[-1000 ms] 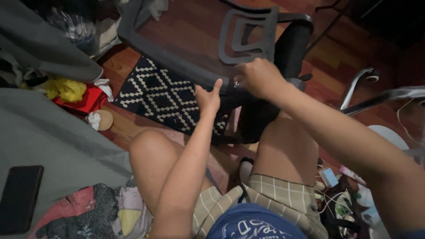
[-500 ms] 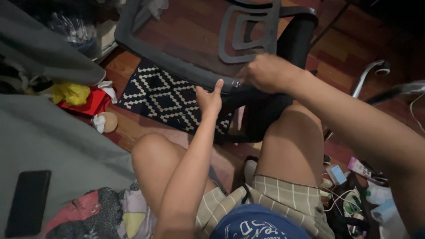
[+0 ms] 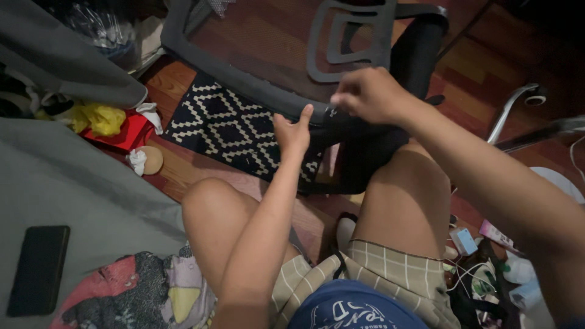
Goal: The person assembles an office chair by attaching the seat to the base and then securing the backrest to the seat using an Allen key. The person tightens multiple screws to complete the assembly.
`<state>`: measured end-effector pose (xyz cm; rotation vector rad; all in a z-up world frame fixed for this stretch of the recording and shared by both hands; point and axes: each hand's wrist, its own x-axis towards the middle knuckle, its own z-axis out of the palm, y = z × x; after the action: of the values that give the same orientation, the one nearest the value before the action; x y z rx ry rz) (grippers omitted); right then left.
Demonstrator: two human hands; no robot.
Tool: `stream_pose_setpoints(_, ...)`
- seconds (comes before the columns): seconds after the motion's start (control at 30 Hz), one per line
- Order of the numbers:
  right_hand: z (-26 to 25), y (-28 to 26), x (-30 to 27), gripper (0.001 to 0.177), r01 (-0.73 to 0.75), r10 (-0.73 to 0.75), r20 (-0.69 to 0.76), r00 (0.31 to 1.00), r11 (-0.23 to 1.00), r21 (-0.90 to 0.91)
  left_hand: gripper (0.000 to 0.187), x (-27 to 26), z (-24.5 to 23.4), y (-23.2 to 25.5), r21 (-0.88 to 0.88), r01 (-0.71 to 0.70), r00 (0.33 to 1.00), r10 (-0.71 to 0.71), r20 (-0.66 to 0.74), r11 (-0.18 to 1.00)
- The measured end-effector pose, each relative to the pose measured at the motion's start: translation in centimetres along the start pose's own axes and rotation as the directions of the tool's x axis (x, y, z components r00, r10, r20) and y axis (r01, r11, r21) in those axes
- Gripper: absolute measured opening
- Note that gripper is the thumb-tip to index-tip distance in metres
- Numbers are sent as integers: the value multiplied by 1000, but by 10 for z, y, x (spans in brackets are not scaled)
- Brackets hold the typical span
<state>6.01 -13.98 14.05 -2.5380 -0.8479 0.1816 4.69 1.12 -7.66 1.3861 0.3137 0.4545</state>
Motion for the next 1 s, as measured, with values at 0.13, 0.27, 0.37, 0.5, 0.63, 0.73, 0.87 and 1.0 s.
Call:
stream_pose_setpoints(0.13,-4,-9,-14,21,238,-254,-4,967,910,-339,57,0,-1,6,40,8,1000,-8,5,999)
stream_pose_setpoints(0.27,0,-18,-13,18,73,-62,43,997,936,-344,56,1,1,9,213,106,994,-102,-33,971)
stream_pose_setpoints(0.37,12,-25,-12,16,71,-73,8,997,930,-361,59,1,0,10,99,79,997,-79,-2,992)
stream_pose_setpoints(0.5,3,-15,-6,16,82,-29,152,988,930,-359,60,2,-3,12,84,47,999,-47,-1,995)
stream_pose_setpoints(0.63,-8,-6,-1,21,286,-205,211,956,815,-504,59,2,-2,15,115,53,999,-54,0,992)
stream_pose_setpoints(0.73,-9,-8,4,12,318,-319,73,945,844,-432,59,3,-2,14,92,66,998,-67,9,994)
stream_pose_setpoints(0.87,-7,-12,11,14,162,-154,52,987,923,-350,59,5,1,8,-81,5,999,-2,35,997)
stream_pose_setpoints(1.0,4,-17,24,17,-82,52,-115,992,957,-277,59,10,2,1,141,50,999,-49,-8,989)
